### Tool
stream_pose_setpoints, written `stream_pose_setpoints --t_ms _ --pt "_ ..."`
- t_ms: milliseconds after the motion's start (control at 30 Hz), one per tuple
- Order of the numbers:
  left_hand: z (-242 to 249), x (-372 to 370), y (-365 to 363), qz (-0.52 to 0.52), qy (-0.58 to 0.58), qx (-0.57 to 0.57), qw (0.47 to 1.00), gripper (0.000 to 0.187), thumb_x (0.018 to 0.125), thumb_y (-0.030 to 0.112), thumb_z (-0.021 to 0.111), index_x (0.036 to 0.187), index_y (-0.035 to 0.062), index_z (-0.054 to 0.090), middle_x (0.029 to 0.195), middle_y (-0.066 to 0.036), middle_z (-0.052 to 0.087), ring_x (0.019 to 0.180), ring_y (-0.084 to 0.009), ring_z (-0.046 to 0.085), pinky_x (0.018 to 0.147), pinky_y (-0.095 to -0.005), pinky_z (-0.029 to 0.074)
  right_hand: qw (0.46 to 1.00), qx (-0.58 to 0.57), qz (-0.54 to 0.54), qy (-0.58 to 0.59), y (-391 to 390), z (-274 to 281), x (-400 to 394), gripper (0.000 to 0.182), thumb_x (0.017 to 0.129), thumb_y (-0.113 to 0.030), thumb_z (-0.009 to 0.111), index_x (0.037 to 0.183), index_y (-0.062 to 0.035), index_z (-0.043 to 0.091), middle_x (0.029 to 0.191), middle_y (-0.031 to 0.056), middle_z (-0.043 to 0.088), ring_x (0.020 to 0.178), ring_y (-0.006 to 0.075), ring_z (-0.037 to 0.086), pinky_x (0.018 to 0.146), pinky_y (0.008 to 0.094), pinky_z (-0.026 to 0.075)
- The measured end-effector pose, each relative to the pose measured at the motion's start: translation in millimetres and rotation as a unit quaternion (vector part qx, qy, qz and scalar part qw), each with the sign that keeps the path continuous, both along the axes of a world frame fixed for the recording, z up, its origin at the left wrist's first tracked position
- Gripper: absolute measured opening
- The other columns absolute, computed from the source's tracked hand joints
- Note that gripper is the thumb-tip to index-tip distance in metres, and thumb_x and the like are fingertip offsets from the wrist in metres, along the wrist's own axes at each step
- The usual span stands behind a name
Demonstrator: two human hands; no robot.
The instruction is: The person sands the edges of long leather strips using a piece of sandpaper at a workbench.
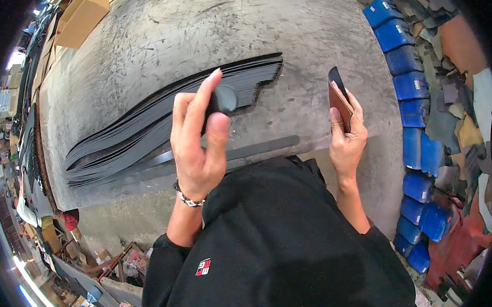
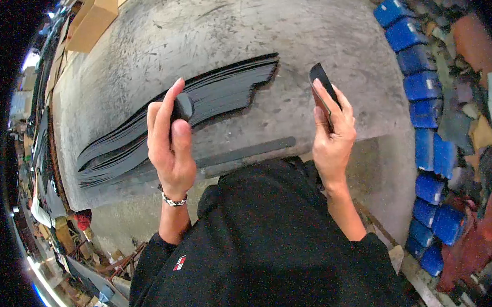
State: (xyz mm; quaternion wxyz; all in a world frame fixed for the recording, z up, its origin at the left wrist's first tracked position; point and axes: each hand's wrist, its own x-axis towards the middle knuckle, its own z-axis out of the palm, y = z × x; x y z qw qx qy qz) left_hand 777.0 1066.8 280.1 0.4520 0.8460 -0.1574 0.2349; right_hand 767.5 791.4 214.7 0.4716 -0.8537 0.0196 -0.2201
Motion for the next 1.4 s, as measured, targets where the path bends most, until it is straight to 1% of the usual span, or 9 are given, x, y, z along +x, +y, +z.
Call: stream_pose_setpoints --t_ms 367,633,833,933,1033,1133,1200,1300,1400 --pt "-9 -1 -12 -0.042 -0.045 0.052 0.997 0.035 0.114 0.023 0.054 0.135 -0.0016 0.069 0.108 -0.012 0.073 0.071 -0.0222 0.055 0.067 -0.0328 0.048 0.915 -0.322 0.085 -0.230 21 59 13 0.040 0.091 -0.019 0.072 0.130 -0.0238 0.081 0.140 -0.0020 0.076 0.141 0.0313 0.059 0.109 0.0403 0.036" --pt "-15 -2 -19 -0.063 -0.098 0.040 0.992 0.042 0.090 -0.004 0.065 0.132 -0.0048 0.067 0.107 -0.019 0.071 0.084 -0.0373 0.070 0.071 -0.0434 0.057 0.856 -0.357 0.177 -0.331 49 93 6 0.031 0.092 -0.030 0.071 0.120 -0.0316 0.084 0.131 -0.0088 0.079 0.136 0.0248 0.061 0.112 0.0396 0.038" --pt "0 -11 -18 -0.058 0.051 0.051 0.996 0.027 0.107 0.005 0.060 0.130 -0.0051 0.069 0.112 -0.023 0.074 0.093 -0.0368 0.075 0.078 -0.0395 0.057 0.881 -0.393 0.094 -0.246 20 88 37 0.033 0.093 -0.024 0.069 0.122 -0.0237 0.084 0.133 -0.0053 0.079 0.140 0.0255 0.060 0.106 0.0384 0.037" --pt "-23 0 -26 -0.069 -0.101 0.021 0.992 0.036 0.097 0.002 0.069 0.132 -0.0045 0.068 0.099 -0.018 0.068 0.073 -0.0342 0.062 0.066 -0.0410 0.053 0.873 -0.341 0.186 -0.294 31 90 14 0.032 0.090 -0.027 0.074 0.120 -0.0263 0.085 0.130 -0.0031 0.080 0.137 0.0279 0.063 0.107 0.0390 0.039" --pt "-30 -4 -24 -0.106 -0.005 0.013 0.994 0.043 0.092 0.002 0.072 0.134 -0.0037 0.068 0.098 -0.019 0.068 0.075 -0.0341 0.062 0.067 -0.0435 0.053 0.896 -0.344 0.164 -0.226 21 76 17 0.036 0.099 -0.026 0.062 0.129 -0.0326 0.080 0.140 -0.0092 0.075 0.140 0.0221 0.060 0.109 0.0411 0.038" --pt "-37 -3 -44 -0.143 0.027 -0.002 0.989 0.041 0.097 0.005 0.065 0.138 0.0006 0.068 0.093 -0.016 0.066 0.077 -0.0307 0.061 0.071 -0.0387 0.051 0.932 -0.340 0.088 -0.093 -29 47 31 0.070 0.079 0.010 0.058 0.137 -0.0229 0.077 0.146 -0.0051 0.072 0.144 0.0274 0.056 0.111 0.0439 0.038" --pt "-61 -2 -66 -0.174 0.061 0.041 0.982 0.057 0.091 0.010 0.075 0.146 0.0073 0.062 0.108 -0.018 0.067 0.087 -0.0377 0.066 0.076 -0.0455 0.056 0.944 -0.327 0.029 -0.045 -57 28 19 0.077 0.070 0.014 0.056 0.137 -0.0175 0.076 0.145 -0.0013 0.072 0.143 0.0287 0.057 0.119 0.0424 0.037" --pt "-105 2 -106 -0.230 0.100 0.078 0.965 0.054 0.098 0.026 0.072 0.145 0.0052 0.058 0.112 -0.017 0.063 0.101 -0.0384 0.068 0.083 -0.0474 0.058 0.967 -0.253 -0.001 -0.007 -87 -17 -1 0.056 0.086 0.010 0.063 0.136 -0.0117 0.076 0.138 0.0060 0.075 0.137 0.0333 0.062 0.115 0.0455 0.046" --pt "-161 5 -137 -0.284 0.141 0.150 0.936 0.060 0.091 0.016 0.069 0.147 0.0002 0.055 0.119 -0.018 0.062 0.113 -0.0353 0.064 0.095 -0.0464 0.053 0.976 -0.205 -0.020 0.067 -97 -53 -29 0.049 0.094 0.008 0.065 0.137 -0.0116 0.075 0.139 0.0068 0.075 0.137 0.0341 0.061 0.113 0.0458 0.047"
